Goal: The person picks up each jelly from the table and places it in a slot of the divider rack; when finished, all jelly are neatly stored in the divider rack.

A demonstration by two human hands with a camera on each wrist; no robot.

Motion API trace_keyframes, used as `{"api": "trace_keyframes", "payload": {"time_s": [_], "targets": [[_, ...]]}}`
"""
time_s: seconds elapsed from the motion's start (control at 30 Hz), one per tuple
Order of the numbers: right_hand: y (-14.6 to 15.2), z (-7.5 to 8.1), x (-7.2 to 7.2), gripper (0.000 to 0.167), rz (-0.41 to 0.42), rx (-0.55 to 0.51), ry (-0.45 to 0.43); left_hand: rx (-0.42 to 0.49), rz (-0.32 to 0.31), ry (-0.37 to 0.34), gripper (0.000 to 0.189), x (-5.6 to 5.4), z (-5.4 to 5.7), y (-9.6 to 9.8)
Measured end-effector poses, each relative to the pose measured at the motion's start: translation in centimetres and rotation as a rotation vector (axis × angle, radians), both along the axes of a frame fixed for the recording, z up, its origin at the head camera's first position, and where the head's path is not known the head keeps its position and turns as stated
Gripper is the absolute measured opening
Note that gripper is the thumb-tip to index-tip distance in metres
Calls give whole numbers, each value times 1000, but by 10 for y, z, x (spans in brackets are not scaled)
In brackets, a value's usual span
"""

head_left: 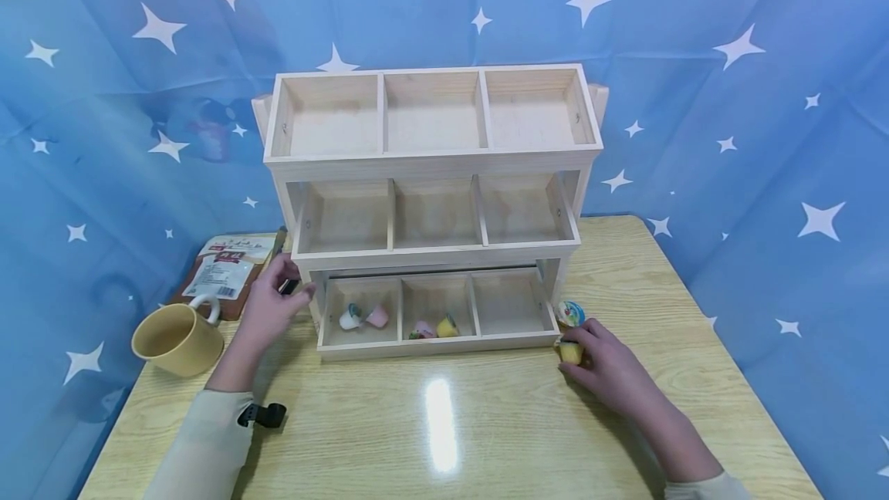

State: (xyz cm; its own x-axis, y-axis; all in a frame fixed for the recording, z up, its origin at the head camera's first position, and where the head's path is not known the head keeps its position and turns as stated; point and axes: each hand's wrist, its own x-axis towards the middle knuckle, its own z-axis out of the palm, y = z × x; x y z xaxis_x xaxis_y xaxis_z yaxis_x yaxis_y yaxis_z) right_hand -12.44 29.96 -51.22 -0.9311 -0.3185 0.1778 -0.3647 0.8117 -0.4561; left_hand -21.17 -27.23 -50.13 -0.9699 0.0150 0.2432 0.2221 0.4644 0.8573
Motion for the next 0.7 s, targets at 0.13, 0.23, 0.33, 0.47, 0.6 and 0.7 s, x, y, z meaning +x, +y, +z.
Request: {"api": "trace_keyframes", "payload": {"time_s": [0.13, 0.23, 0.33, 0.47, 0.6, 0.7], "targets": [[1, 6, 1, 39, -22, 3, -29, -22, 9, -6, 41, 1, 2, 1], [1, 12, 0, 40, -32, 1, -38, -24, 11, -10, 41, 1, 2, 1], [2, 17, -2, 40, -36, -2, -10, -13, 5, -9, 41, 0, 2, 0], [2, 25, -4, 42, -6, -17, 77, 5, -5, -3, 41, -1, -1, 0], [-3, 32, -9, 43, 45, -46, 151, 11, -8, -2, 40, 0, -1, 0], [-11, 35, -15, 41, 81, -76, 140, 4, -4, -3, 38, 0, -1, 0]]}}
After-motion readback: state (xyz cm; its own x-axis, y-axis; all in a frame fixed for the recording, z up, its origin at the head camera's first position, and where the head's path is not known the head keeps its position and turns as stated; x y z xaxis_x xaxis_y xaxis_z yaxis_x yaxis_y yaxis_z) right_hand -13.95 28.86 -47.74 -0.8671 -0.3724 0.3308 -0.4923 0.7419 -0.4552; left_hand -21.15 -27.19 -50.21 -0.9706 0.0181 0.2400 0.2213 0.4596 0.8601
